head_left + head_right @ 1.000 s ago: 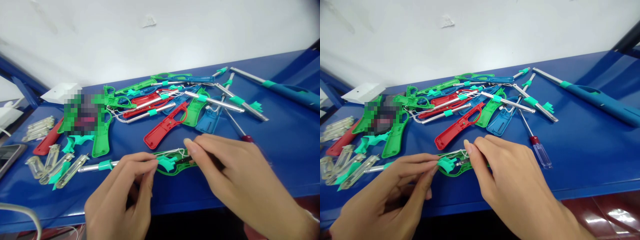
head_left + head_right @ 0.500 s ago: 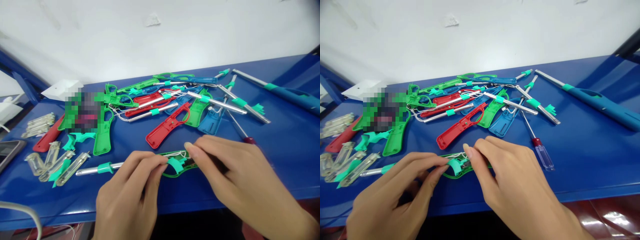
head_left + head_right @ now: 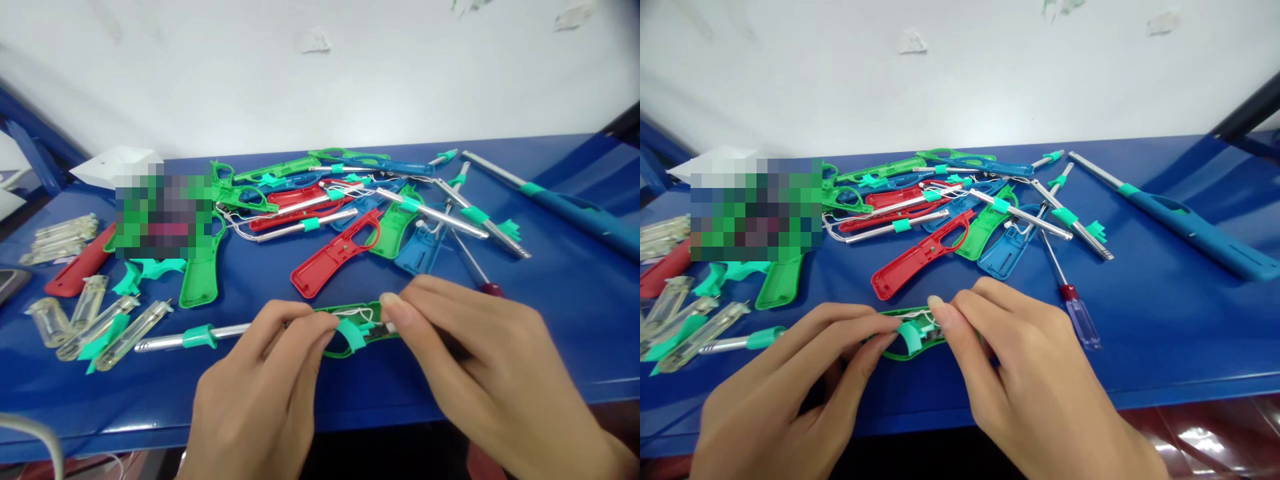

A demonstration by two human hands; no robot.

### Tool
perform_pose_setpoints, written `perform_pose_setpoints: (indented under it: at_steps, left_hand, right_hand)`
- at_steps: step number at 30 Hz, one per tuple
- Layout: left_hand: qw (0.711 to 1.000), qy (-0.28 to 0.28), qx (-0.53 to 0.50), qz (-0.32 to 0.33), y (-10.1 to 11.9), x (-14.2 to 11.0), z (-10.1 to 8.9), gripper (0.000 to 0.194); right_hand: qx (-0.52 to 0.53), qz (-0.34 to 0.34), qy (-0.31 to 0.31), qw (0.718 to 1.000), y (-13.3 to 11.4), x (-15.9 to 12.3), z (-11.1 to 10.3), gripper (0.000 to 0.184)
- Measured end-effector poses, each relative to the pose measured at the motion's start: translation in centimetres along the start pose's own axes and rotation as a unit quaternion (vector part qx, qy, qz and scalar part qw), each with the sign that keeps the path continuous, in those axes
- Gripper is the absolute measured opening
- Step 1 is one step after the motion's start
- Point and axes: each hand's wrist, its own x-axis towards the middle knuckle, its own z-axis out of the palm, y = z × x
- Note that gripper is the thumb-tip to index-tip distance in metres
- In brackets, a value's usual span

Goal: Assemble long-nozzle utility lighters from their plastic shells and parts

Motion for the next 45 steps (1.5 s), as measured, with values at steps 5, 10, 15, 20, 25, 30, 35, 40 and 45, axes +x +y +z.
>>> perform_pose_setpoints:
  at_steps: [5,10,15,20,25,30,35,40,45]
  left_hand:
    - [1.0,0.004,0.01,-0.013,0.2,0.1,0.2,0.027]
    - [1.0,0.009,0.026,-0.004,0.3,0.3,0.3,0.029]
    - [1.0,0.003,0.031,0.003,0.1,0.3,0.4,0.031]
    - [1.0,-0.008,0.022,0.004,0.1,-0.3,0.2,0.024]
    - [0.999,0.025,0.045,-0.01,0.2,-0.4,0.3,0.029]
    - [0.999,0.013,0.043,0.019,0.1,-0.8,0.5,0.029]
    - [0.999,-0.011,0.042,0.028,0.2,-0.9,0.4,0.036]
    - [0.999,-0.025,0.023,-0.004,0.1,-0.3,0.6,0.042]
    - [0.999,-0.04,-0.026,-0.002,-0.2,0.1,0.0,0.043]
  right_hand:
    - [-0.007,0.042,-0.015,0.999,0.5,-1.2,-1.2,0.018]
    - [0.0,0.051,-0.04,0.998,1.1,-1.8,-1.4,0.007]
    - [0.012,0.036,-0.058,0.998,1.3,-1.7,-0.9,0.012]
    - [0.012,0.018,-0.06,0.998,1.2,-1.2,-1.0,0.013]
    - [0.009,0.017,-0.03,0.999,1.1,-0.7,-1.1,0.014]
    - [0.012,0.023,-0.032,0.999,1.2,-0.8,-1.1,0.015]
    - [0.01,0.03,-0.014,0.999,0.9,-0.7,-1.0,0.011]
    - [-0.011,0.02,-0.002,1.0,0.7,-0.5,-0.9,0.014]
    - [-0.003,0.024,0.001,1.0,0.7,-0.3,-1.0,0.015]
